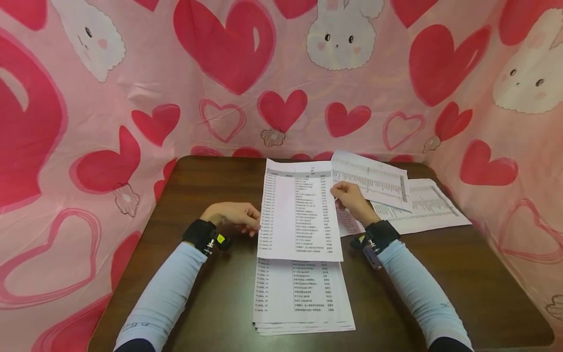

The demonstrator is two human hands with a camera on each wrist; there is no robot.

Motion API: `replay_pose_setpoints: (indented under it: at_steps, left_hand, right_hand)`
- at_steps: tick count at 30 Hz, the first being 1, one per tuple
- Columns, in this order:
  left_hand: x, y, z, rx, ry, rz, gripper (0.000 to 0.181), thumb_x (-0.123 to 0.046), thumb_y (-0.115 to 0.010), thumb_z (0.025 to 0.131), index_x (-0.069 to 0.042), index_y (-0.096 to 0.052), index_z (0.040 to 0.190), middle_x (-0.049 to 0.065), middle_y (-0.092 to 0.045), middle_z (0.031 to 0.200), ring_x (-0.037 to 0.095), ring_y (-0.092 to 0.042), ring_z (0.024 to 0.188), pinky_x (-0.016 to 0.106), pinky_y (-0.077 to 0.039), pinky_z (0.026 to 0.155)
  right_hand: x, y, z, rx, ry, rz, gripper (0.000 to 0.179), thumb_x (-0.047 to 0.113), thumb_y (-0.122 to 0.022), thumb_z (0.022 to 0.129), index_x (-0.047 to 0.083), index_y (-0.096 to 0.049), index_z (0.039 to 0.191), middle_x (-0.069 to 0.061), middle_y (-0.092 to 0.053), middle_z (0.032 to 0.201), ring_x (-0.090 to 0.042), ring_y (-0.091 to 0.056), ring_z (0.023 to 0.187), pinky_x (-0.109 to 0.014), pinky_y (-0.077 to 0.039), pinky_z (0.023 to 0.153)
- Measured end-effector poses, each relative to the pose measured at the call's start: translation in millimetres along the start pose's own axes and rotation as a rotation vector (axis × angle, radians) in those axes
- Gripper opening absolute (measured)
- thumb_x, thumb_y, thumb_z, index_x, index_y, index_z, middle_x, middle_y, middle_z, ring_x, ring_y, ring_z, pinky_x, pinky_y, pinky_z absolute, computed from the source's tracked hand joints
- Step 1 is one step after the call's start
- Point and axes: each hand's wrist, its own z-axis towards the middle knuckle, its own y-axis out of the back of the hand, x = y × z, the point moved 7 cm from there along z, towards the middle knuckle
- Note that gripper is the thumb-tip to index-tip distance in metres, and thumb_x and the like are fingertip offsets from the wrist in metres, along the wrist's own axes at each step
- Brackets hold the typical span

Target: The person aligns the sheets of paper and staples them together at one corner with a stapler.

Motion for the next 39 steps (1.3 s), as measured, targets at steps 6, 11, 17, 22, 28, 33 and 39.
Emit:
replay_pose_setpoints:
  at_steps: [6,11,17,22,28,33,39]
  left_hand:
    - [8.1,-1.3,-1.8,0.004,0.019,0.037,0.023,-0.024,-0.069,0.091,-0.001,-0.073,0.092,0.016,-0.064,0.073,0.023,-0.049,0.057,0.026,-0.039,0.05]
    - [13.4,-5.6,-4.1,0.018,0.032,0.038,0.029,-0.022,-0.069,0.09,0.007,-0.069,0.092,0.012,-0.06,0.066,0.021,-0.044,0.052,0.026,-0.032,0.046]
    - [17.9,-12.6,-5.2,0.027,0.043,0.14,0.026,-0.019,-0.067,0.091,0.006,-0.068,0.087,0.007,-0.058,0.062,0.016,-0.042,0.049,0.025,-0.029,0.044]
    - [19.6,-18.4,-4.8,0.044,0.062,0.114,0.027,-0.015,-0.066,0.091,0.011,-0.066,0.089,0.005,-0.058,0.061,0.014,-0.041,0.048,0.024,-0.028,0.043]
    - [20.5,-21.9,-4.4,0.052,0.084,0.106,0.026,-0.016,-0.066,0.091,0.01,-0.068,0.089,0.007,-0.06,0.062,0.013,-0.043,0.048,0.024,-0.029,0.044]
    - [21.4,-24.5,-4.9,0.055,0.076,0.118,0.025,-0.02,-0.066,0.091,0.004,-0.072,0.086,0.011,-0.064,0.065,0.016,-0.045,0.049,0.024,-0.031,0.044]
    - [25.7,-26.8,-4.0,0.066,0.085,0.123,0.022,-0.021,-0.067,0.091,-0.001,-0.074,0.085,0.009,-0.064,0.064,0.013,-0.046,0.049,0.023,-0.03,0.043]
  right_hand:
    - [-5.8,-5.6,0.4,0.015,0.004,0.011,0.015,0.011,-0.059,0.096,-0.004,-0.058,0.1,-0.005,-0.054,0.069,-0.014,-0.049,0.051,-0.027,-0.04,0.047]
    - [-10.8,-9.8,-0.8,0.039,0.0,0.005,0.017,0.012,-0.06,0.097,-0.004,-0.059,0.101,-0.006,-0.056,0.071,-0.016,-0.051,0.052,-0.026,-0.04,0.047]
    - [-14.7,-16.2,-3.4,0.094,-0.009,-0.005,0.018,0.011,-0.059,0.097,-0.006,-0.059,0.104,-0.008,-0.059,0.076,-0.016,-0.053,0.052,-0.026,-0.039,0.046]
    - [-18.8,-19.5,-3.8,0.115,-0.045,-0.041,0.018,0.014,-0.059,0.097,-0.002,-0.059,0.105,-0.009,-0.059,0.079,-0.016,-0.054,0.052,-0.026,-0.038,0.047]
    - [-20.8,-21.1,-4.2,0.132,-0.047,-0.09,0.016,0.013,-0.059,0.096,-0.002,-0.06,0.104,-0.009,-0.058,0.077,-0.017,-0.054,0.053,-0.027,-0.038,0.047]
    - [-25.9,-21.6,-3.1,0.158,-0.058,-0.14,0.017,0.014,-0.06,0.096,-0.001,-0.061,0.105,-0.008,-0.058,0.078,-0.018,-0.055,0.055,-0.028,-0.04,0.05]
    - [-31.0,-22.1,-3.3,0.174,-0.07,-0.169,0.018,0.015,-0.06,0.095,-0.001,-0.06,0.105,-0.008,-0.059,0.077,-0.018,-0.056,0.056,-0.029,-0.04,0.052]
